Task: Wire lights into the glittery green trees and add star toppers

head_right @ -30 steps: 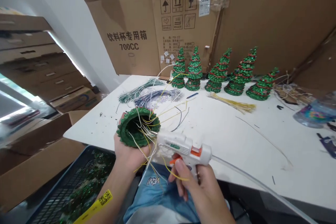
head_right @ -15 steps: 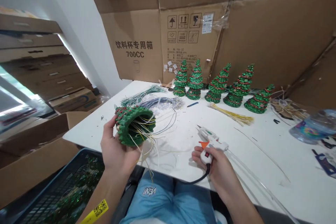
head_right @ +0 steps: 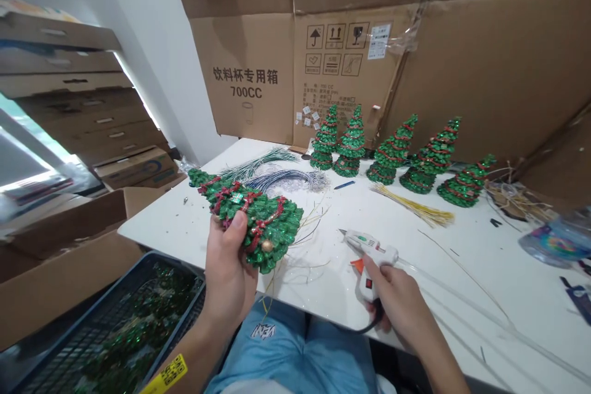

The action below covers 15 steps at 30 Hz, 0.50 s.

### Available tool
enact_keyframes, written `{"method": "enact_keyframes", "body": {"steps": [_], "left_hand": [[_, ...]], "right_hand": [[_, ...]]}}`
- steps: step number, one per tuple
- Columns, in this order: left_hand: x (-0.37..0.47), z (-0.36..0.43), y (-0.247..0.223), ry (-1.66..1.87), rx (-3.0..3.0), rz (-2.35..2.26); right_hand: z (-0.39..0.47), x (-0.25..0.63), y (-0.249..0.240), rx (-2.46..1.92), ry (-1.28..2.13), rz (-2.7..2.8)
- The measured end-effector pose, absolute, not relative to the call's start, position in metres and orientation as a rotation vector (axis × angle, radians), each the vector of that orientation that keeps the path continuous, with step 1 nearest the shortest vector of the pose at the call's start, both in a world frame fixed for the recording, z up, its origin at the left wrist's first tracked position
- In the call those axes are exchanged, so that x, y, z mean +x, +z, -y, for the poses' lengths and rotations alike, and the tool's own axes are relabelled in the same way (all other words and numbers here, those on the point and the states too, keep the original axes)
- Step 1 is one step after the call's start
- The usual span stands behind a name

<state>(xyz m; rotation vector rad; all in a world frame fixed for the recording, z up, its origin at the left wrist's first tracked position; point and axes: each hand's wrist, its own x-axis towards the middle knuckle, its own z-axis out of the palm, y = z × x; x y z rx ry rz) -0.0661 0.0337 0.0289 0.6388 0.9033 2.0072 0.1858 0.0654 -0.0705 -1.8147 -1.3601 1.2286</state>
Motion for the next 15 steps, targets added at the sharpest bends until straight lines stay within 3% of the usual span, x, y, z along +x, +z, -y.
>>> {"method": "enact_keyframes", "body": {"steps": [8, 15], "left_hand": [[-0.065, -0.028, 0.019, 1.963, 0.767, -0.957], [-0.058, -0.026, 0.026, 1.834, 0.740, -1.003]], "right_hand": [[-0.068, 0.190, -0.057, -2.047, 0.891, 1.709], [-0.056, 0.184, -0.046, -2.018, 0.494, 1.635]]}}
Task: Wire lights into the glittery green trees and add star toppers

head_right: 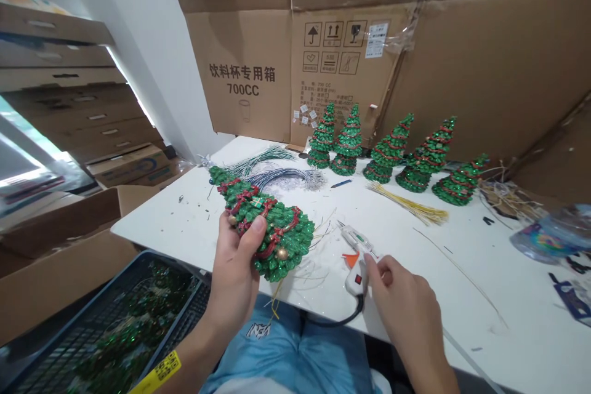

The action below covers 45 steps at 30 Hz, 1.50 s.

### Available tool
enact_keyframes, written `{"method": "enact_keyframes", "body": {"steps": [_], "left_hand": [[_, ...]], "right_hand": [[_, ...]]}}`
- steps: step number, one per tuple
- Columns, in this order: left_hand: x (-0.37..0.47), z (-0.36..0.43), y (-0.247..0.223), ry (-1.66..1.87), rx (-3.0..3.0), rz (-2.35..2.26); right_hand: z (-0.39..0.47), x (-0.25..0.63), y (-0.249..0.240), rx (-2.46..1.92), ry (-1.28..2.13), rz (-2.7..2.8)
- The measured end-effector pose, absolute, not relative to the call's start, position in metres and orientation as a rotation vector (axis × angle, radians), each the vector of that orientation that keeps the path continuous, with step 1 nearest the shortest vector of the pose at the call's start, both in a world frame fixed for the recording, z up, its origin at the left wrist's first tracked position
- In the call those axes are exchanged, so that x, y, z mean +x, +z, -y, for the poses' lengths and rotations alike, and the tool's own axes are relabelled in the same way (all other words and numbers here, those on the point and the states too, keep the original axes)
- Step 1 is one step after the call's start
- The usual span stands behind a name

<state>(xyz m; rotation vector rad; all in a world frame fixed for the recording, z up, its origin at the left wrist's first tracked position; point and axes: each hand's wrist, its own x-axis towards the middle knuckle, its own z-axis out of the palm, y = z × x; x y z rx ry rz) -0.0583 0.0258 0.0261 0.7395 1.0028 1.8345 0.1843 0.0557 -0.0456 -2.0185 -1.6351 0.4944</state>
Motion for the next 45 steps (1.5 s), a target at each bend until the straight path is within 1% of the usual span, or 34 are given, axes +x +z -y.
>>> {"method": "enact_keyframes", "body": {"steps": [3, 6, 8, 10, 12, 18, 27, 45], "left_hand": [[-0.055, -0.026, 0.026, 1.815, 0.713, -0.995], [-0.052, -0.024, 0.028, 1.754, 0.629, -0.972], [-0.049, -0.021, 0.030, 1.697, 0.563, -0.955], [-0.046, -0.018, 0.032, 1.637, 0.508, -0.934], [-0.042, -0.016, 0.034, 1.582, 0.456, -0.906], [-0.033, -0.011, 0.035, 1.525, 0.400, -0.892], [-0.026, -0.007, 0.029, 1.508, 0.361, -0.883], [-0.024, -0.005, 0.029, 1.526, 0.408, -0.883]], "right_hand": [[-0.040, 0.176, -0.033, -1.781, 0.544, 1.507], [-0.018, 0.162, -0.015, -1.393, 0.941, 1.288], [-0.003, 0.151, -0.002, -1.231, 1.229, 1.178], [0.010, 0.140, 0.008, -1.187, 1.381, 1.044], [0.019, 0.130, 0.013, -1.177, 1.456, 0.999], [0.027, 0.113, 0.010, -1.225, 1.406, 1.075], [0.026, 0.107, 0.001, -1.247, 1.496, 1.057], [0.023, 0.110, -0.003, -1.281, 1.387, 1.023]]}}
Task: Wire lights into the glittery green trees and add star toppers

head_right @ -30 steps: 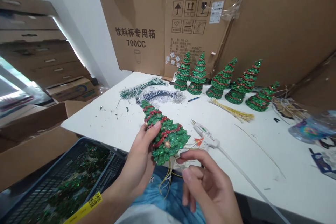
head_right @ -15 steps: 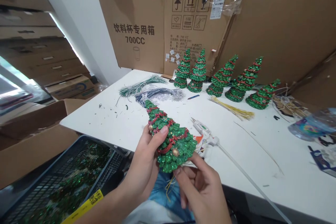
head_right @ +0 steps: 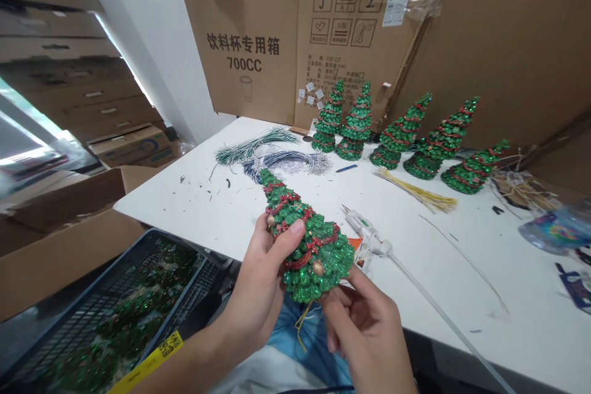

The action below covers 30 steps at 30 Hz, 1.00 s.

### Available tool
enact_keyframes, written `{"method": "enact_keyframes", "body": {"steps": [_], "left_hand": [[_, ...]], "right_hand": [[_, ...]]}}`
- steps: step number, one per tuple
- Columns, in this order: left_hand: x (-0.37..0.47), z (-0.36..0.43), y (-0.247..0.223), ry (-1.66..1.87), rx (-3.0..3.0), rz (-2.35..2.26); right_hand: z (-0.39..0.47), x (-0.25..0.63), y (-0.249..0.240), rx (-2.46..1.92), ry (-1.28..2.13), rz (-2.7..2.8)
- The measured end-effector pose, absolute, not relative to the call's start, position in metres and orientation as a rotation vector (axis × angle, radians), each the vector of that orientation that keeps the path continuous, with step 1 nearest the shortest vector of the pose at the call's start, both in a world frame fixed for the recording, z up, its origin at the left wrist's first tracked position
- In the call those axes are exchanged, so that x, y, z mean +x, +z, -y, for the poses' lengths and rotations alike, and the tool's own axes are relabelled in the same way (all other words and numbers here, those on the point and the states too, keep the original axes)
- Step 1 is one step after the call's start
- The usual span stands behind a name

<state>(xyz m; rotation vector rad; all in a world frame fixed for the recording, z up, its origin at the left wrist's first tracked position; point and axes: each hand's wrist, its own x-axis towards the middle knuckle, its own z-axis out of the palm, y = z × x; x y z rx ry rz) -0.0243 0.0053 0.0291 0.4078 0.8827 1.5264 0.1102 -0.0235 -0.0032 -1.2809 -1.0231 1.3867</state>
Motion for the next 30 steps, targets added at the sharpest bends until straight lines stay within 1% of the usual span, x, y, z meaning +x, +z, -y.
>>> {"method": "enact_keyframes", "body": {"steps": [21, 30], "left_hand": [[-0.025, -0.006, 0.028, 1.571, 0.443, -0.892], [-0.022, -0.005, 0.024, 1.645, 0.577, -0.954]], "right_hand": [[0.029, 0.111, -0.002, -1.279, 1.408, 1.020], [0.033, 0.109, 0.006, -1.111, 1.580, 0.916]]}}
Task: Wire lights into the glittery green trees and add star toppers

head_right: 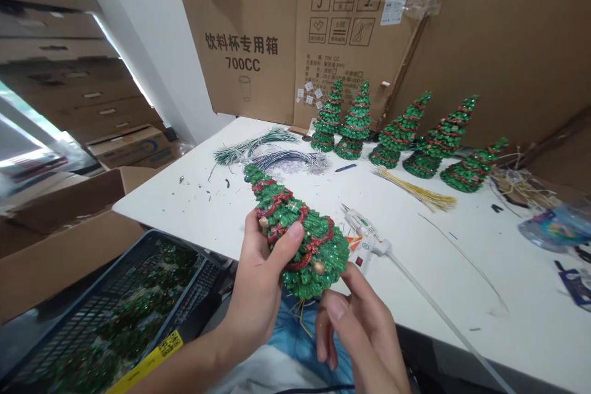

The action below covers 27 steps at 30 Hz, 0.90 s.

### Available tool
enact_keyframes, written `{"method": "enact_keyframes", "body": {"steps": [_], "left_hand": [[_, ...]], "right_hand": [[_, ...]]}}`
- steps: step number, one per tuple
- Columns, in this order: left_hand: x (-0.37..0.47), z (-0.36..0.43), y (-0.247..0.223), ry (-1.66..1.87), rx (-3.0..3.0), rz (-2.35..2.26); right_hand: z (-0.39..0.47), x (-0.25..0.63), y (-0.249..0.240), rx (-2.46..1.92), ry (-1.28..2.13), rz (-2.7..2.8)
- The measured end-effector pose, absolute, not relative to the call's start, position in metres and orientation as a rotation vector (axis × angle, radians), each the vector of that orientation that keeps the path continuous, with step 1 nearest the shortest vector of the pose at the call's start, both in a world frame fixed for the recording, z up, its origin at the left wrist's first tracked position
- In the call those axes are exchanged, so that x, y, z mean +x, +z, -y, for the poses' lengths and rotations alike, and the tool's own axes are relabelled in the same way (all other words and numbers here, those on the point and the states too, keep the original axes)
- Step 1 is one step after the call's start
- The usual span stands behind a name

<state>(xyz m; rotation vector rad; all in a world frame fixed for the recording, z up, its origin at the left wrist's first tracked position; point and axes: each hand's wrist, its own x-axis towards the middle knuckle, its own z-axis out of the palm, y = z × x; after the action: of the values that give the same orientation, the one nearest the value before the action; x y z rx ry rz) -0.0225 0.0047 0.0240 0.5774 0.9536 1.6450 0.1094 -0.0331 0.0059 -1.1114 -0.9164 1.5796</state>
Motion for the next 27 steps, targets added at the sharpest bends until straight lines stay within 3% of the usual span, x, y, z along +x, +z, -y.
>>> {"method": "enact_keyframes", "body": {"steps": [27], "left_hand": [[-0.018, 0.004, 0.022, 1.682, 0.781, -1.080]], "right_hand": [[0.035, 0.104, -0.002, -1.129, 1.577, 0.867]]}}
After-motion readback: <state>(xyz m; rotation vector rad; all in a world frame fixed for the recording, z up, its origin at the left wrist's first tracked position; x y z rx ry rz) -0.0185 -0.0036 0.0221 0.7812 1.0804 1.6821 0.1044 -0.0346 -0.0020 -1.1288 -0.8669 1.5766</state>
